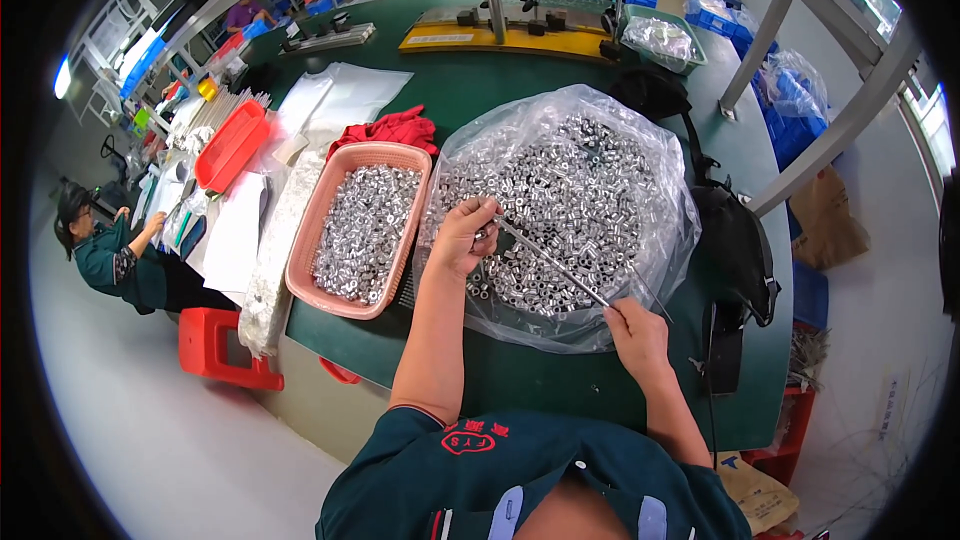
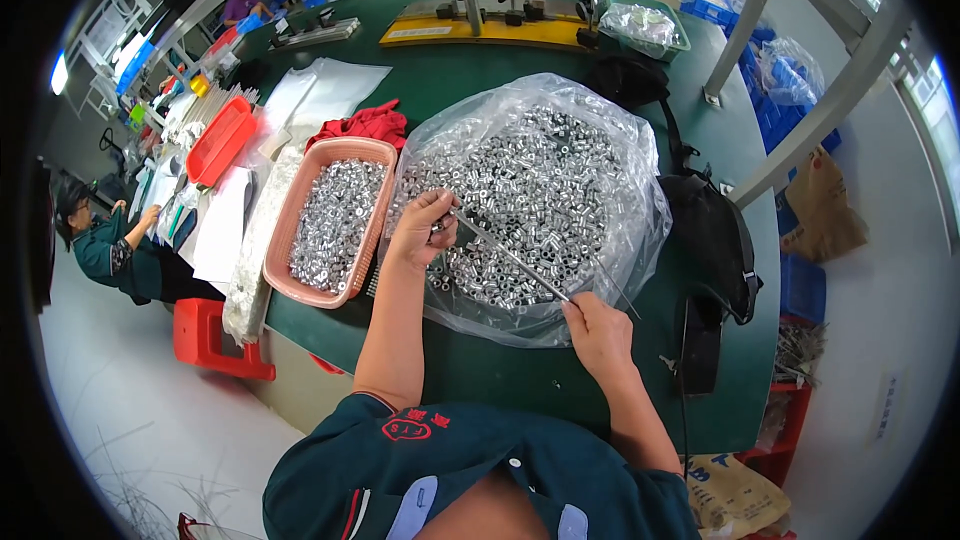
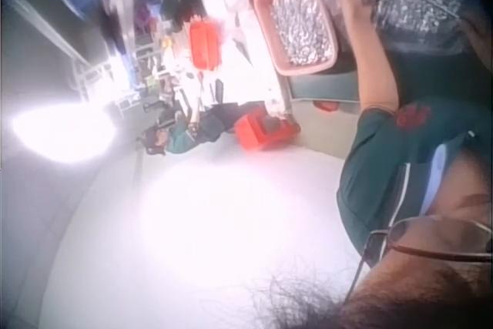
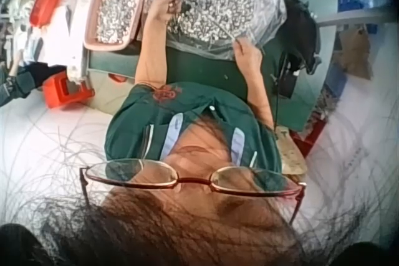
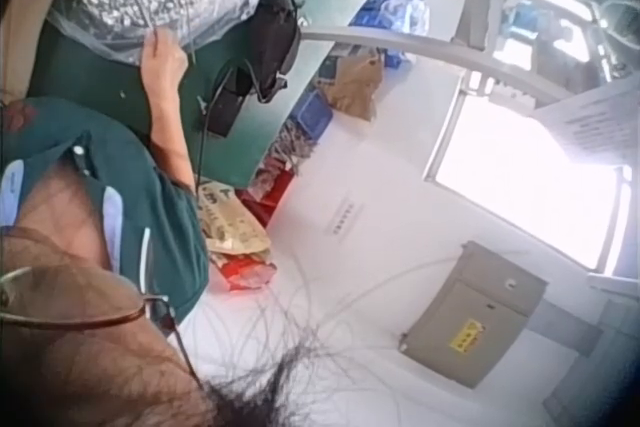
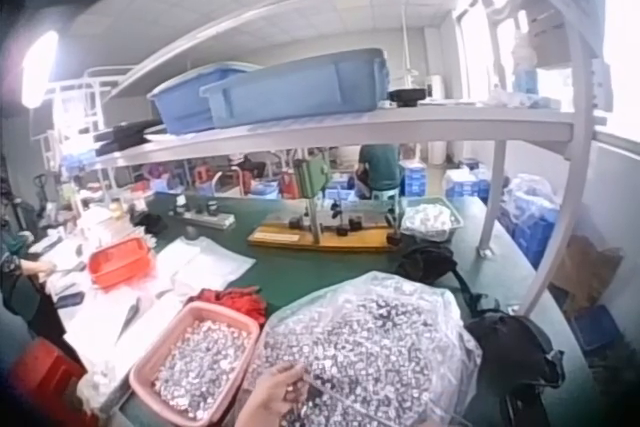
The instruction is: The person picks up small metal parts from a plastic bag and sorts them into a pink tray using a long metal rod.
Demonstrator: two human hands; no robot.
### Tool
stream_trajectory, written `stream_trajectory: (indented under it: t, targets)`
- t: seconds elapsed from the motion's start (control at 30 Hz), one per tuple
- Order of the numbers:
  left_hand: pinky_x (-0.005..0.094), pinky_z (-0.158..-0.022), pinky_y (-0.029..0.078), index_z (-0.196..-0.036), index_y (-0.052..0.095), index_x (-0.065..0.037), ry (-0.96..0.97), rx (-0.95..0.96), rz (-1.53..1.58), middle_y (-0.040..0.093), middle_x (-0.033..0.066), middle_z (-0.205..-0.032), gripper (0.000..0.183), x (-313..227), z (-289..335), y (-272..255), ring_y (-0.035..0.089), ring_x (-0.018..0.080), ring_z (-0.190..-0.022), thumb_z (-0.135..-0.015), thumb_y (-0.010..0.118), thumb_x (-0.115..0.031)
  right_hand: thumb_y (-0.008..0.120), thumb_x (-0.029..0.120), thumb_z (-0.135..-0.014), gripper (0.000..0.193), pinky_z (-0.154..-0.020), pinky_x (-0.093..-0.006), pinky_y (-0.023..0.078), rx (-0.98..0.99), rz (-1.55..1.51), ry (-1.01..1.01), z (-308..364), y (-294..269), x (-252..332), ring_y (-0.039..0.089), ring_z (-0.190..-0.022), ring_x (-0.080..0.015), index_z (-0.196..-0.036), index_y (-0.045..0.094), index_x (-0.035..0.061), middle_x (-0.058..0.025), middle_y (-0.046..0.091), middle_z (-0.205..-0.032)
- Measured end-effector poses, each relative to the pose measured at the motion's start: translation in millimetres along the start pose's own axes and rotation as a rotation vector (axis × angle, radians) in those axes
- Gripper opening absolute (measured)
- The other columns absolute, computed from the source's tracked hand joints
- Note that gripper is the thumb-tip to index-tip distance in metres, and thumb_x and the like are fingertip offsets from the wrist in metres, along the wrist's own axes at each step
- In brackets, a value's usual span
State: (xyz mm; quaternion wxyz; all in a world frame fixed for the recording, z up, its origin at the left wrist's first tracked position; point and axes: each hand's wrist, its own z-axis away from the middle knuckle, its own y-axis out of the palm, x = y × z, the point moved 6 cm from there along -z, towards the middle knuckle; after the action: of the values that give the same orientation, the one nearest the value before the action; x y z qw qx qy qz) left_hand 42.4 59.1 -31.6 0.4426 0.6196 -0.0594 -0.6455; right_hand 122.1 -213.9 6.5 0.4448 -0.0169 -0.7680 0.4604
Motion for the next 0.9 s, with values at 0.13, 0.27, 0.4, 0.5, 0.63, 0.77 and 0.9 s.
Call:
stream_trajectory:
  t: [0.13,0.27,0.4,0.5,0.63,0.77,0.9]
  targets:
    - [0.0201,-0.036,0.022,-0.082,0.057,-0.003,0.000,-0.006,-0.067,0.047,-0.0002,-0.056,0.016,2.7,-0.7,2.2,0.034,0.0054,-0.038,-0.085,0.061,-0.018,0.060,0.019,-0.082,0.014,-0.053,-0.0399,0.043,-0.018,-0.007,-0.028,-0.2,1.4,-0.2,0.057,-0.060,-0.0335,-0.081,0.058,0.0058,-0.0141,0.058,-0.067]
    - [0.0198,-0.036,0.022,-0.082,0.057,-0.002,0.050,-0.042,-0.209,0.047,-0.0005,-0.056,0.017,-0.8,0.2,3.8,0.034,0.0048,-0.038,-0.084,0.063,-0.018,0.061,0.019,-0.081,0.013,-0.051,-0.0386,0.042,-0.104,0.087,-0.089,0.0,-4.6,8.7,0.056,-0.058,-0.0321,-0.082,0.059,0.0057,-0.0132,0.057,-0.065]
    - [0.0195,-0.036,0.022,-0.081,0.058,-0.002,0.052,-0.048,-0.215,0.047,-0.0009,-0.056,0.017,-2.8,0.9,4.0,0.034,0.0044,-0.039,-0.084,0.064,-0.018,0.062,0.019,-0.081,0.014,-0.050,-0.0351,0.041,0.059,-0.137,0.109,4.1,11.6,-11.8,0.053,-0.053,-0.0287,-0.083,0.061,0.0053,-0.0127,0.055,-0.060]
    - [0.0194,-0.036,0.022,-0.081,0.058,-0.002,0.096,-0.061,-0.232,0.048,-0.0009,-0.057,0.017,-1.5,0.3,6.6,0.034,0.0042,-0.039,-0.084,0.063,-0.018,0.062,0.020,-0.082,0.014,-0.050,-0.0334,0.040,0.076,-0.167,0.145,4.8,14.2,-12.3,0.052,-0.052,-0.0275,-0.084,0.063,0.0062,-0.0134,0.052,-0.057]
    - [0.0190,-0.036,0.023,-0.080,0.057,-0.003,0.148,-0.019,-0.169,0.047,-0.0013,-0.057,0.016,-7.2,4.8,16.0,0.034,0.0039,-0.039,-0.084,0.063,-0.017,0.062,0.020,-0.082,0.014,-0.049,-0.0330,0.040,0.240,-0.406,0.236,6.1,26.5,-24.7,0.052,-0.051,-0.0273,-0.086,0.063,0.0071,-0.0136,0.051,-0.057]
    - [0.0190,-0.037,0.024,-0.080,0.056,-0.003,0.152,-0.051,-0.240,0.047,-0.0014,-0.057,0.015,-3.7,3.4,18.1,0.034,0.0039,-0.039,-0.085,0.062,-0.016,0.063,0.020,-0.081,0.015,-0.048,-0.0330,0.039,-0.049,-0.087,0.058,3.6,8.1,-4.2,0.052,-0.050,-0.0261,-0.084,0.063,0.0058,-0.0126,0.052,-0.057]
    - [0.0191,-0.037,0.024,-0.082,0.056,-0.003,0.152,-0.152,-0.232,0.048,-0.0010,-0.058,0.015,-0.3,6.1,19.8,0.034,0.0042,-0.040,-0.085,0.061,-0.017,0.064,0.019,-0.080,0.014,-0.048,-0.0325,0.039,-0.070,-0.186,0.082,4.8,10.4,-11.2,0.050,-0.049,-0.0261,-0.083,0.062,0.0050,-0.0130,0.050,-0.056]
